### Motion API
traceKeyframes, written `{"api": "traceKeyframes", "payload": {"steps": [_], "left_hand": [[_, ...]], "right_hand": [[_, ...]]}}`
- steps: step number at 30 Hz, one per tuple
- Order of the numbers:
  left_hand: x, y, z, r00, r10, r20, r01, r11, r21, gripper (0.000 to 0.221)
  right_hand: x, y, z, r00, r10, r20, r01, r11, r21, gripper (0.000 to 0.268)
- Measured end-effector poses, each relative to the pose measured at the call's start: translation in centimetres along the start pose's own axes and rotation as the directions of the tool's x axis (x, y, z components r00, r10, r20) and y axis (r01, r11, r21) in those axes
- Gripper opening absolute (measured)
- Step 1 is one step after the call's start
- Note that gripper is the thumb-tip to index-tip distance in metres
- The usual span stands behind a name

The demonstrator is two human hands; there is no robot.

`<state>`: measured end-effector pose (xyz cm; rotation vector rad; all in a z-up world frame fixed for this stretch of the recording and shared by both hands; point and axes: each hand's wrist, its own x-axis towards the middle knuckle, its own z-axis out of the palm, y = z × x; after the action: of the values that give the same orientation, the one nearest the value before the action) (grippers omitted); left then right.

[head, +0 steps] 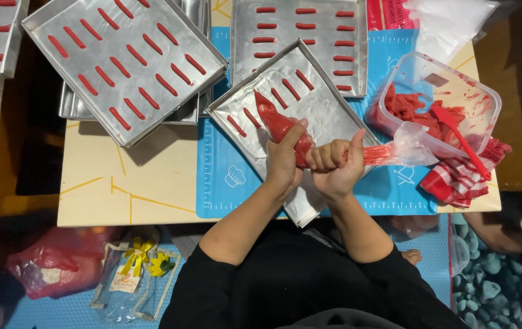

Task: Piping red dough into small strips on baking trays using a piping bag and refilling the bag from a container.

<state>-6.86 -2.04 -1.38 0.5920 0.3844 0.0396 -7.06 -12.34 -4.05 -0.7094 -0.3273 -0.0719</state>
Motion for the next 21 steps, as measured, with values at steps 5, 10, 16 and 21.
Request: {"api": "traceKeyframes", "payload": {"steps": [5,10,16,21], "left_hand": [[-0.7,1.2,0.7,0.997,-0.009,-0.074,0.008,1.0,-0.018,0.03],[0.5,0.8,-0.3,0.995,-0.025,-0.096,0.02,0.999,-0.047,0.031],[0.9,1.0,-0.6,0.997,-0.037,-0.063,0.032,0.996,-0.078,0.029],[0.5,1.3,-1.0,0.998,-0.055,-0.029,0.052,0.995,-0.081,0.032]], "right_hand": [[-0.5,0.1,0.4,0.999,0.033,0.025,-0.032,0.999,-0.02,0.067],[-0.9,0.2,0.4,0.998,0.049,0.037,-0.049,0.999,0.0,0.068],[-1.0,-0.2,0.8,0.997,0.078,0.015,-0.078,0.996,-0.041,0.068],[-1.8,-0.8,1.1,0.995,0.101,0.01,-0.1,0.994,-0.045,0.068]]}}
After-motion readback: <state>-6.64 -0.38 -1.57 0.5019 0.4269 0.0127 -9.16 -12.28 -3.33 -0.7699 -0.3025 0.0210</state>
